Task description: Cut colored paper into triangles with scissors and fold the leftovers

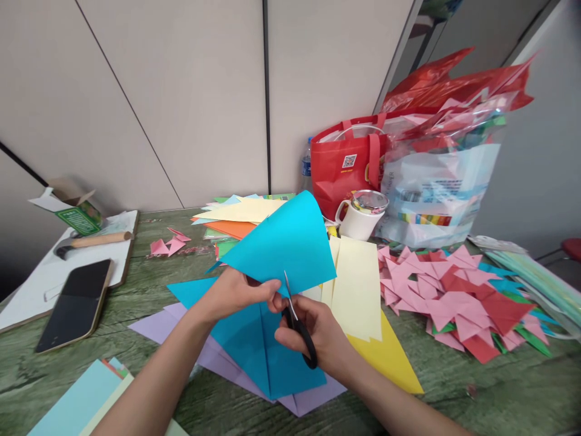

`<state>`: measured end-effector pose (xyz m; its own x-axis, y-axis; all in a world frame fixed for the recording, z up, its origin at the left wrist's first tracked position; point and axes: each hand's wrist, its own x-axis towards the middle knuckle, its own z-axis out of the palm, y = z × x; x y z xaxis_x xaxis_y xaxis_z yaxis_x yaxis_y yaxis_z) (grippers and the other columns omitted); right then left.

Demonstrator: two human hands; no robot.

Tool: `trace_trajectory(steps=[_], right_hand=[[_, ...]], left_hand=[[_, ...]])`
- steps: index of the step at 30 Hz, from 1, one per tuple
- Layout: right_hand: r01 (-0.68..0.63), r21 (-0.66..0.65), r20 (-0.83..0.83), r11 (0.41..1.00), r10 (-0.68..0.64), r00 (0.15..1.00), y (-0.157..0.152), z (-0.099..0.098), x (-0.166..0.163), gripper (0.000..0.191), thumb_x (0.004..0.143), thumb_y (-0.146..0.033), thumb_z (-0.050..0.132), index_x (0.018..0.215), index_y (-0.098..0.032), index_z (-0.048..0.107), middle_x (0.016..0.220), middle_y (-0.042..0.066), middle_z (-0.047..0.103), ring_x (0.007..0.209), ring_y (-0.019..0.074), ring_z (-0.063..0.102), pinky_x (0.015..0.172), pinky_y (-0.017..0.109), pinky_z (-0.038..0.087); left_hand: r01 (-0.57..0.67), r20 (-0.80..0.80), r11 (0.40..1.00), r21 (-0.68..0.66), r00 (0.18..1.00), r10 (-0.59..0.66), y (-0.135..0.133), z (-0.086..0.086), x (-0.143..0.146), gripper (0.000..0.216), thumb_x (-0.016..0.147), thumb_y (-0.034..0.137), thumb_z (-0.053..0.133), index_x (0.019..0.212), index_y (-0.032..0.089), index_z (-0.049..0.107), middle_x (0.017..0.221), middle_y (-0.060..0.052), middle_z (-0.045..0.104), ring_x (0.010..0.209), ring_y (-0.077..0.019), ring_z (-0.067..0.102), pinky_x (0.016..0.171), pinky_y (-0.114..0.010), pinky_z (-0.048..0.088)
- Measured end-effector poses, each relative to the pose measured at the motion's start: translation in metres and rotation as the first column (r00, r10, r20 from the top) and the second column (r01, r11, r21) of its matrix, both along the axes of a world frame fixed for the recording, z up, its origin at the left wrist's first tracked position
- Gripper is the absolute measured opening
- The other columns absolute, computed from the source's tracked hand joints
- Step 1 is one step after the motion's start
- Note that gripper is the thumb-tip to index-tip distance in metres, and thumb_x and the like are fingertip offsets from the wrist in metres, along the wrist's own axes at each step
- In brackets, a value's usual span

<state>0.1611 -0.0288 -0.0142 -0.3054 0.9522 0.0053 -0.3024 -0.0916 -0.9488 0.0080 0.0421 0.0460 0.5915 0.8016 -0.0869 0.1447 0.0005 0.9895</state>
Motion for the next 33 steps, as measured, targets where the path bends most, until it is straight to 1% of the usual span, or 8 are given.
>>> trace_trajectory(steps=[3,7,11,15,17,22,27,33], right_hand=[[0.013,-0.014,-0.017,1.000,-0.014,1.000,0.000,-0.005,0.000,0.030,0.068,-0.034,0.075,0.083,-0.018,0.056,0.077,-0.001,0.052,0.057,0.0080,0.038,0.052,0.023,0.031],[0.041,-0.024,0.009,0.999,-0.041,0.999,0.000,-0.008,0.000,0.029,0.067,-0.035,0.076,0.082,-0.017,0.057,0.081,0.000,0.055,0.054,0.0071,0.038,0.048,0.022,0.031],[0.062,-0.042,0.019,0.997,-0.061,0.998,-0.001,-0.008,-0.002,0.029,0.067,-0.035,0.076,0.081,-0.017,0.058,0.084,0.001,0.056,0.053,0.0064,0.040,0.045,0.021,0.033],[0.079,-0.055,0.022,0.995,-0.078,0.997,-0.001,-0.005,-0.004,0.031,0.066,-0.037,0.076,0.079,-0.018,0.057,0.083,0.001,0.058,0.053,0.0071,0.042,0.045,0.022,0.033],[0.082,-0.040,0.019,0.996,-0.082,0.996,-0.001,-0.003,-0.003,0.031,0.066,-0.037,0.076,0.079,-0.018,0.057,0.084,0.001,0.059,0.055,0.0082,0.044,0.048,0.022,0.035],[0.069,0.024,0.017,0.997,-0.069,0.997,0.000,0.004,-0.001,0.029,0.065,-0.034,0.077,0.073,-0.018,0.055,0.085,0.003,0.059,0.071,0.0141,0.051,0.064,0.026,0.040],[0.091,0.023,0.015,0.996,-0.091,0.996,0.000,0.001,-0.001,0.028,0.065,-0.035,0.076,0.072,-0.019,0.055,0.085,0.004,0.060,0.074,0.0160,0.053,0.066,0.027,0.041],[0.088,0.053,0.043,0.995,-0.090,0.995,0.002,-0.006,-0.001,0.026,0.068,-0.036,0.074,0.071,-0.019,0.054,0.083,0.003,0.061,0.069,0.0144,0.050,0.062,0.027,0.038]], left_hand=[[-0.005,0.019,1.000,-0.025,1.000,0.005,-0.001,0.000,0.001,0.014,0.072,0.025,0.064,0.063,0.014,0.061,0.055,-0.002,0.067,0.055,-0.0159,0.063,0.056,-0.027,0.053],[-0.002,0.026,0.999,-0.032,1.000,0.003,-0.001,0.000,0.002,0.016,0.072,0.026,0.065,0.061,0.015,0.060,0.055,-0.002,0.067,0.056,-0.0163,0.064,0.055,-0.027,0.053],[-0.009,0.030,0.999,-0.031,1.000,0.010,-0.001,0.000,0.003,0.016,0.072,0.025,0.065,0.061,0.015,0.060,0.054,-0.001,0.067,0.053,-0.0151,0.063,0.053,-0.025,0.052],[0.002,0.001,1.000,-0.017,1.000,-0.002,-0.001,0.002,0.002,0.022,0.074,0.027,0.063,0.056,0.015,0.059,0.055,-0.002,0.067,0.056,-0.0150,0.063,0.057,-0.025,0.052],[0.008,0.004,1.000,-0.012,1.000,-0.008,-0.001,0.002,0.002,0.024,0.075,0.028,0.064,0.056,0.015,0.059,0.055,-0.002,0.067,0.057,-0.0153,0.064,0.058,-0.025,0.053],[0.039,-0.003,0.999,-0.017,0.999,-0.039,-0.003,0.000,0.004,0.018,0.073,0.029,0.066,0.065,0.015,0.059,0.055,-0.001,0.065,0.054,-0.0146,0.062,0.053,-0.025,0.052],[0.048,0.008,0.998,-0.031,0.999,-0.048,-0.003,-0.001,0.006,0.020,0.073,0.029,0.065,0.060,0.015,0.057,0.055,-0.001,0.065,0.053,-0.0138,0.062,0.053,-0.024,0.051],[0.055,0.010,0.998,-0.029,0.998,-0.054,-0.005,0.001,0.007,0.020,0.075,0.027,0.064,0.060,0.016,0.057,0.055,0.000,0.065,0.055,-0.0138,0.062,0.055,-0.024,0.051]])
